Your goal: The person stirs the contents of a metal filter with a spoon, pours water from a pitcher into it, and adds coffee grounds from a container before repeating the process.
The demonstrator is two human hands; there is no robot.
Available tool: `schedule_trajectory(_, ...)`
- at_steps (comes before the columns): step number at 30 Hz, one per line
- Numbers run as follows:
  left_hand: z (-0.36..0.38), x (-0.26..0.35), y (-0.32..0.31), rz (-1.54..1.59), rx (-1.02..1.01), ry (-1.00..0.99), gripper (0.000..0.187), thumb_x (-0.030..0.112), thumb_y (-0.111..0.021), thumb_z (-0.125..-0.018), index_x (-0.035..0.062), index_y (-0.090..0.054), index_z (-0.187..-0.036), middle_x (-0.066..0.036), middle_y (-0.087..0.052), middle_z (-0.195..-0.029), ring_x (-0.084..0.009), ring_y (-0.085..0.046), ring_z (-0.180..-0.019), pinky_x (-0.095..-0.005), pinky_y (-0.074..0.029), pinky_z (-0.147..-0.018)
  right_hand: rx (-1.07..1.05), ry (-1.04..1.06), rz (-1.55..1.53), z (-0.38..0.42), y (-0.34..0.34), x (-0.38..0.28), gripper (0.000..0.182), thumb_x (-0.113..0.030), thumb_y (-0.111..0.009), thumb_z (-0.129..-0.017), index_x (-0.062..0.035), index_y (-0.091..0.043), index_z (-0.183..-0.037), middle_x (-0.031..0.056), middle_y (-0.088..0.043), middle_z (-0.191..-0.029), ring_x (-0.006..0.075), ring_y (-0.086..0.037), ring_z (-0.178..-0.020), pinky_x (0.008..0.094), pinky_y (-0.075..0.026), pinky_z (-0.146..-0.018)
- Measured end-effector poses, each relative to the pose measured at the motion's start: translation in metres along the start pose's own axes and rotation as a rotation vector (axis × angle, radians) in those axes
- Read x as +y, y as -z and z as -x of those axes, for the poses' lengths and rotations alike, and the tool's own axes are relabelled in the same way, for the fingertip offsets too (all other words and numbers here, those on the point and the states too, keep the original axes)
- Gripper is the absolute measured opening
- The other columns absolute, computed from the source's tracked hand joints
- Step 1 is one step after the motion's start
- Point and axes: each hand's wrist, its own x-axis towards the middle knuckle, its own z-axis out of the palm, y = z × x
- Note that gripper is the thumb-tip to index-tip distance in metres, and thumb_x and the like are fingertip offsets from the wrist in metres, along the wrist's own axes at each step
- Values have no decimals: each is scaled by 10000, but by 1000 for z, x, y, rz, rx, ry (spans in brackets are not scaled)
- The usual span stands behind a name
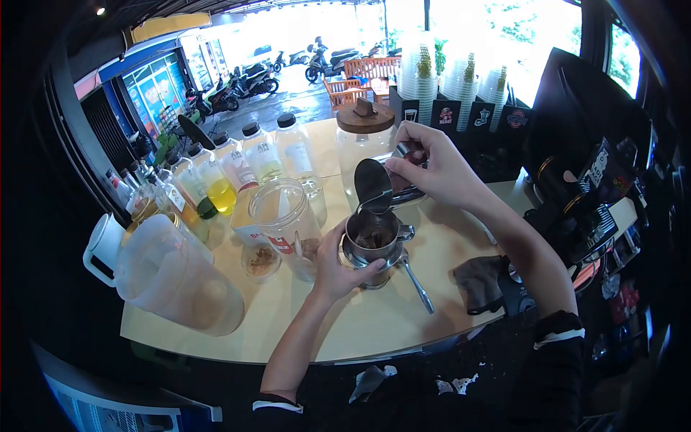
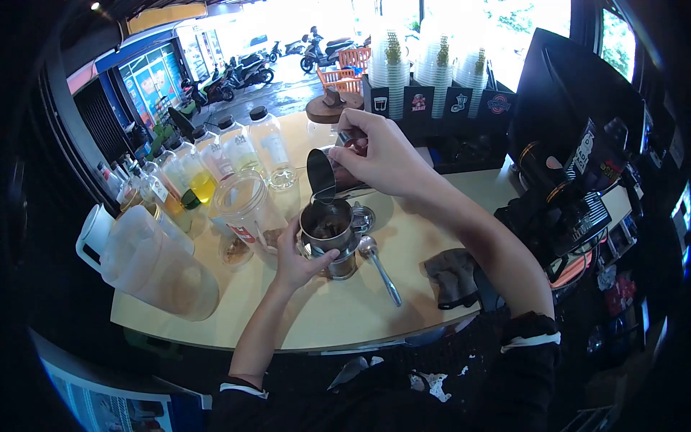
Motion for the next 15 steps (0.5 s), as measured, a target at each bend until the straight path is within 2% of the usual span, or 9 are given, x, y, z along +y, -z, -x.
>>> schedule_trajectory(9, -1, 0, 0, -3, -7, 5, 848, 357, -863, -609, 10, -475, -1278, -144, -609, -1140, -261, -594, -1061, -376, -467, -911, 25, -107, -46, 8, 8, -2, 241, -83, -664, -842, -44, -429, -805, -47, -391, -689, -2, -372, -631, 196, -321, -534)
schedule_trajectory(15, -1, 3, 0, 3, -8, 19, 842, 346, -861, -606, 8, -479, -1276, -145, -609, -1137, -256, -598, -1059, -370, -473, -906, 35, -53, 68, 14, 18, -1, 260, -89, -665, -837, -50, -412, -792, -46, -361, -689, 12, -338, -638, 206, -303, -546)
